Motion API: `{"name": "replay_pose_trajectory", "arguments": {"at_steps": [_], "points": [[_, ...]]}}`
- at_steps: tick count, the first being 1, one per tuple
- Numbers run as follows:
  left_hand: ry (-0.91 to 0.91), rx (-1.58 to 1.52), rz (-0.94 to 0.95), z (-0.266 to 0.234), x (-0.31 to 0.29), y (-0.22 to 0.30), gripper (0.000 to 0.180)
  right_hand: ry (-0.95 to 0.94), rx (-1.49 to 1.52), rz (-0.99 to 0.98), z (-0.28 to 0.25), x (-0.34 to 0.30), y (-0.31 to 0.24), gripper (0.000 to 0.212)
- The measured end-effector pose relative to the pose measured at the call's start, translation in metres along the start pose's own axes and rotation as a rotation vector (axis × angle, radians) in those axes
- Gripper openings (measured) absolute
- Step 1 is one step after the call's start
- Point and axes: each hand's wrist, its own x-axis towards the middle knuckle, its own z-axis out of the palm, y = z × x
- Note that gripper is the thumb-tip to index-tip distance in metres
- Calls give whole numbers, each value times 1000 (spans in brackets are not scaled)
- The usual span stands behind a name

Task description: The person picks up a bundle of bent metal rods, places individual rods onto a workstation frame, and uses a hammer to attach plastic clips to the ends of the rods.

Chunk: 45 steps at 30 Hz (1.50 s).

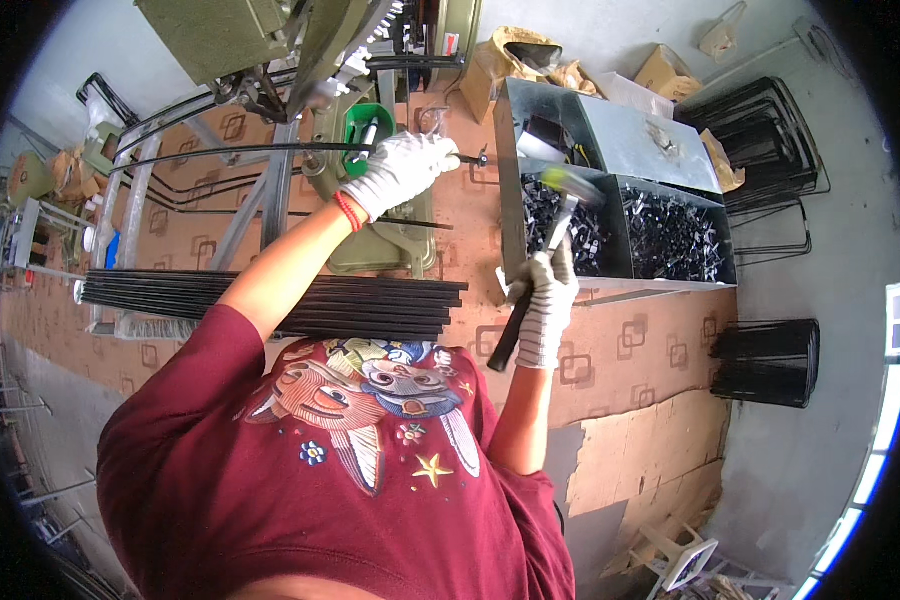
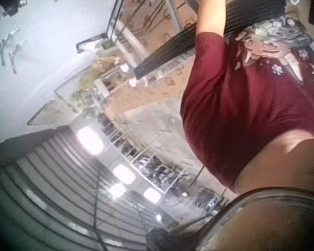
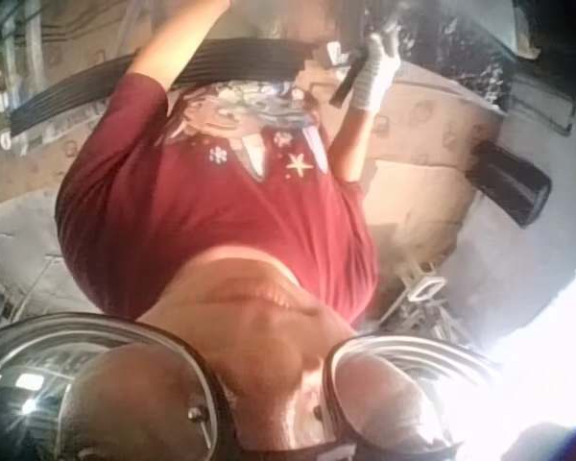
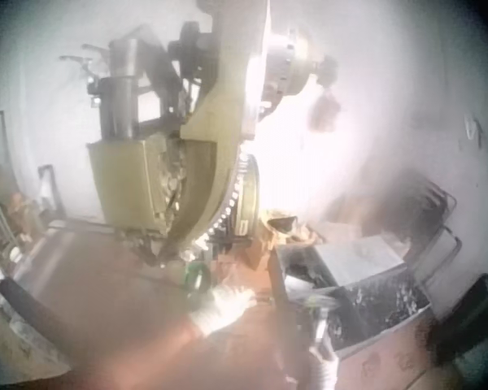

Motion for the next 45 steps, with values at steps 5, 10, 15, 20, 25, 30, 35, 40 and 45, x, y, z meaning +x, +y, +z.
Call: {"name": "replay_pose_trajectory", "arguments": {"at_steps": [5,10,15,20,25,30,35,40,45], "points": [[-4,-83,-13,0,1,2,26,-212,-91,-27,41,-23,1,54],[97,-15,66,6,-2,2,26,62,241,-94,9,-8,-22,43],[-1,-87,-49,1,-3,4,26,-276,23,131,28,-18,-17,44],[85,-49,26,7,-3,4,26,27,346,-90,3,-8,-15,34],[-15,-57,-33,3,-6,6,25,-211,2,85,37,-29,-24,36],[79,-27,8,6,-1,7,29,-129,216,57,-27,-2,-33,36],[14,-208,-43,-8,8,25,35,-140,-137,108,-64,49,-21,31],[-68,-153,-254,-6,19,36,45,-222,-257,142,-79,94,6,49],[62,-153,-203,11,11,22,46,147,-1200,-388,-115,146,-20,25]]}}
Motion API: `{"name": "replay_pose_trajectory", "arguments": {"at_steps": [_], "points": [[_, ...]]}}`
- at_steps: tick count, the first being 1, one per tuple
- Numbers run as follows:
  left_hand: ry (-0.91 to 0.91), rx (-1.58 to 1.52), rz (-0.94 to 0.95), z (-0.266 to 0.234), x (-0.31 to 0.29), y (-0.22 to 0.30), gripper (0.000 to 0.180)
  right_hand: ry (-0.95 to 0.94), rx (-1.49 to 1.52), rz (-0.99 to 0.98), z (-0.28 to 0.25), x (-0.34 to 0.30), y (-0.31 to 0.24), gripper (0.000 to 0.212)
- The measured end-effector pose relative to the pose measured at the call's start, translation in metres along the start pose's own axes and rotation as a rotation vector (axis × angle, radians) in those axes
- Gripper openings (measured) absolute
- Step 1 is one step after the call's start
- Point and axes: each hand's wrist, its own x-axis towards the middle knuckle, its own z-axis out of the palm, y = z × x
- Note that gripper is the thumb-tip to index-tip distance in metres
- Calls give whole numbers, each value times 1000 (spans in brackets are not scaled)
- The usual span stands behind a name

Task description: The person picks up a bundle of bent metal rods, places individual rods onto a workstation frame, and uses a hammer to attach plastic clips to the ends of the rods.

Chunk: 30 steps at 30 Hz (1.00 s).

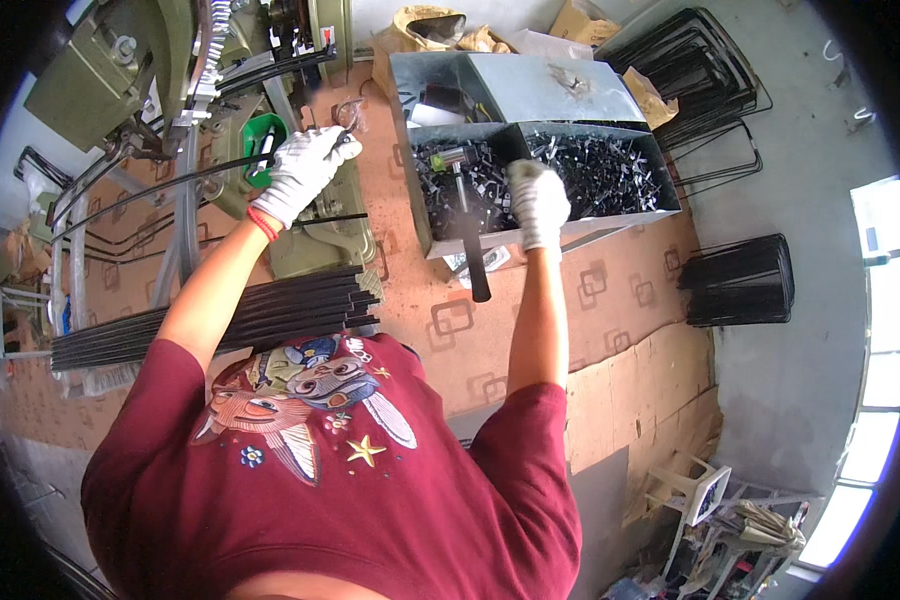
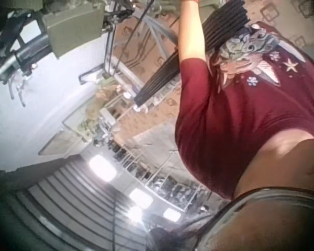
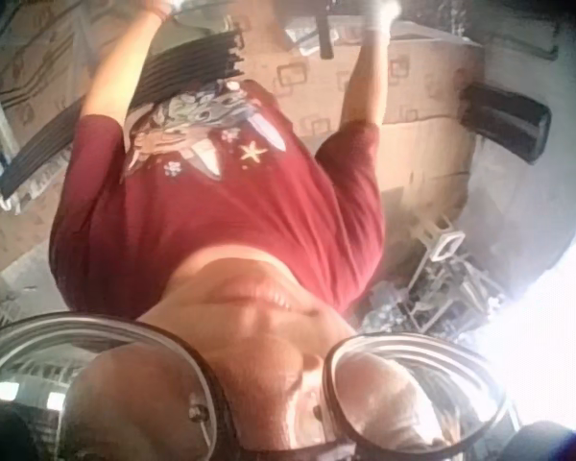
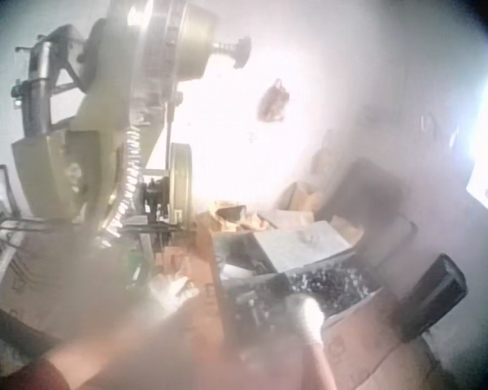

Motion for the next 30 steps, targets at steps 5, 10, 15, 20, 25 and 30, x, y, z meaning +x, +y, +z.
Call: {"name": "replay_pose_trajectory", "arguments": {"at_steps": [5,10,15,20,25,30], "points": [[32,19,39,-4,6,16,42,-18,-357,254,0,51,102,22],[39,102,11,-6,3,15,43,-110,-350,312,15,64,104,19],[78,92,-7,0,0,12,44,62,-278,297,17,51,107,22],[51,82,-8,1,2,11,44,112,90,210,-13,36,98,12],[47,78,0,-2,3,12,42,330,617,221,-24,36,132,8],[46,84,16,4,7,9,43,320,1151,459,-44,29,133,10]]}}
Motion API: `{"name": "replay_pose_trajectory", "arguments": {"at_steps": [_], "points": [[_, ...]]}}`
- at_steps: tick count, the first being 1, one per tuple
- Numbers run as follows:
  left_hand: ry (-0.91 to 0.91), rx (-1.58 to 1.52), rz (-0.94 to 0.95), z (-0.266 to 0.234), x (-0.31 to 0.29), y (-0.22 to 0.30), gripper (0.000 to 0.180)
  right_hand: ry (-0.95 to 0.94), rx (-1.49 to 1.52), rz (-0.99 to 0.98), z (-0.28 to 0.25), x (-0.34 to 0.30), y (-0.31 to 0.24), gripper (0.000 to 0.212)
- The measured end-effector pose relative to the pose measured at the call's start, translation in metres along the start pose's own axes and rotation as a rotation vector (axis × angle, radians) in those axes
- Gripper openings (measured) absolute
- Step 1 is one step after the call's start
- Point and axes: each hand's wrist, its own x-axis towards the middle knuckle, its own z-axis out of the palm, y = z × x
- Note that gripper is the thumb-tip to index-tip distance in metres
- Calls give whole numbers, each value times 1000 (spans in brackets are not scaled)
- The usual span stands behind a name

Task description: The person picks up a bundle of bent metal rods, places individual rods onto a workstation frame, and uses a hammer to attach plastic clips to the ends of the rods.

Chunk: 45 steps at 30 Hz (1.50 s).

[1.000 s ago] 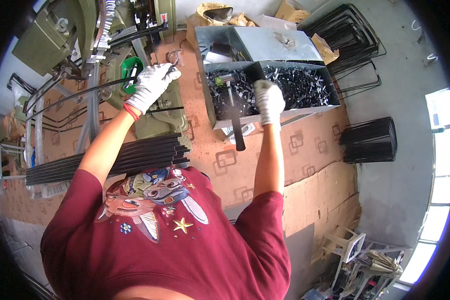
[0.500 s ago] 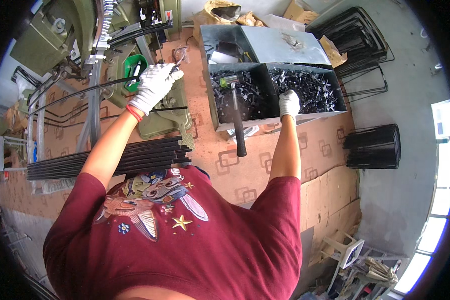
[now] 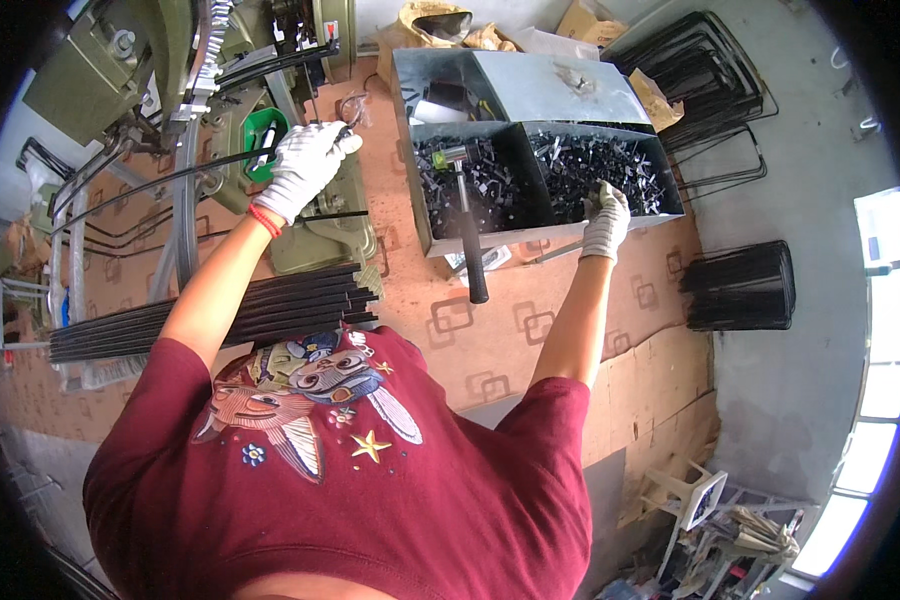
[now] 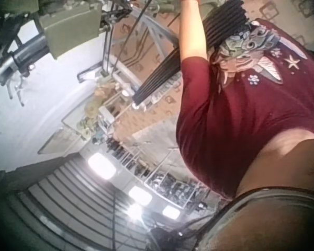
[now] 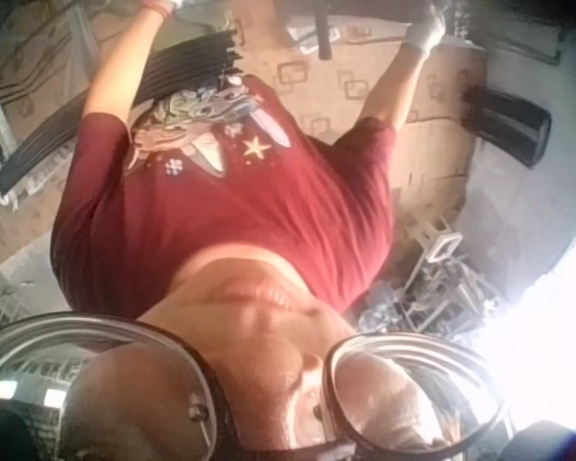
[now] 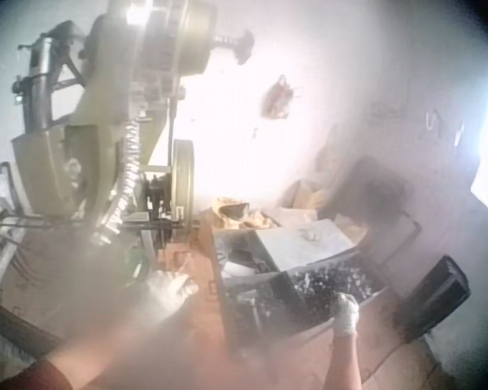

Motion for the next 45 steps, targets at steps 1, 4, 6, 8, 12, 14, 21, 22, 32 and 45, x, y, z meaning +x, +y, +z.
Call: {"name": "replay_pose_trajectory", "arguments": {"at_steps": [1,4,6,8,12,14,21,22,32,45], "points": [[-7,-11,-1,0,1,1,44,-55,119,31,-6,3,1,13],[-32,-19,-37,-3,-3,-1,44,-290,334,46,38,-43,-23,12],[-56,-16,-44,-1,-2,-2,44,-498,500,51,60,-75,-31,13],[-73,11,-17,-9,-2,4,42,-733,729,158,87,-110,-36,15],[-49,-53,-14,-14,-1,5,41,-920,859,246,154,-202,-59,18],[15,-79,36,-10,-1,3,38,-1029,856,177,179,-235,-66,21],[-87,2,220,-13,2,-26,34,-1085,708,-107,236,-307,-68,24],[91,-28,249,-22,-11,-28,37,-1060,677,-138,239,-312,-62,24],[-180,-1552,-465,-160,-164,-80,17,-934,190,109,280,-415,13,16],[13,-1492,-530,-161,-206,-134,11,-986,-384,292,326,-465,18,26]]}}
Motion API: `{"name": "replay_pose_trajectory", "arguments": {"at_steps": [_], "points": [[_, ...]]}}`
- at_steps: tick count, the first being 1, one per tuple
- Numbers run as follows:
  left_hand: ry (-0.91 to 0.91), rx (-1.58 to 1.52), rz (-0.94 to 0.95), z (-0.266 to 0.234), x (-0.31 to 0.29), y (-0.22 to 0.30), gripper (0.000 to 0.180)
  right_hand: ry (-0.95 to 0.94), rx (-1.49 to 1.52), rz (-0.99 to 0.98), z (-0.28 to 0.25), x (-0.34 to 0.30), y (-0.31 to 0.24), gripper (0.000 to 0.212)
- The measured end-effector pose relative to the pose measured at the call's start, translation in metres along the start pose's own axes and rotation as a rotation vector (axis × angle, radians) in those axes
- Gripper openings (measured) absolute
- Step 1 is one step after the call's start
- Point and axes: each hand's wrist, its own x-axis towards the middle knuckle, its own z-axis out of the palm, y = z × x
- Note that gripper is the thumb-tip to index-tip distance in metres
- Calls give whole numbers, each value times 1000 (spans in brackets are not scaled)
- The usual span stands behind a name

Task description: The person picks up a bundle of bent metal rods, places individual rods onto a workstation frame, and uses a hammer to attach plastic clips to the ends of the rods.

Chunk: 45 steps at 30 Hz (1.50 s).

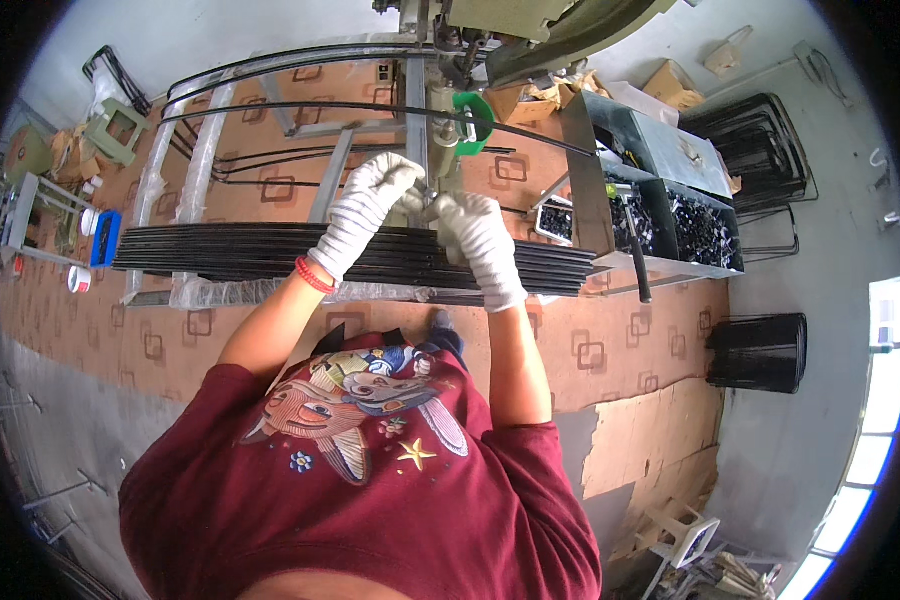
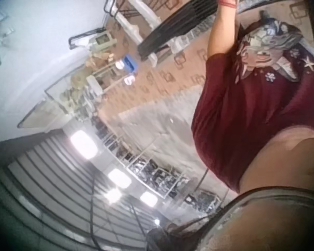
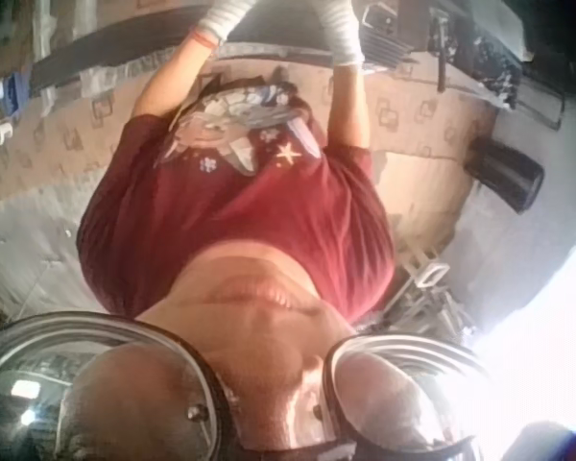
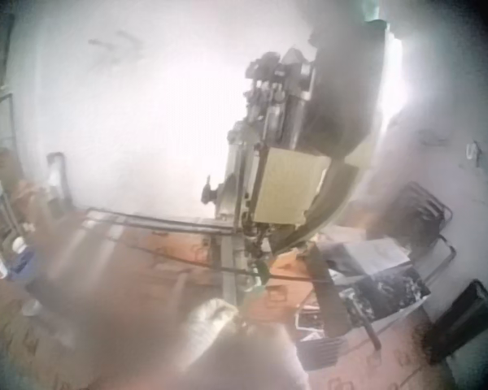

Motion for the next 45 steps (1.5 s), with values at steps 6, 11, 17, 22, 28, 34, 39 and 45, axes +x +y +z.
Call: {"name": "replay_pose_trajectory", "arguments": {"at_steps": [6,11,17,22,28,34,39,45], "points": [[2,1259,302,-25,-22,-18,28,330,173,-141,-25,60,12,26],[-27,1374,278,-28,-32,-23,39,388,206,-106,-23,90,8,25],[-27,1413,282,-28,-33,-24,38,386,143,-88,-18,106,5,27],[99,1199,523,-31,-25,-21,21,400,138,-74,-27,106,7,26],[32,1580,458,-47,77,14,48,358,85,-80,-23,101,3,26],[81,1897,507,-82,108,-42,63,425,71,-93,-28,104,10,22],[149,1826,537,-92,99,-39,74,410,125,-13,-24,103,17,25],[149,1731,536,-88,94,-32,74,399,197,-29,-27,98,15,24]]}}
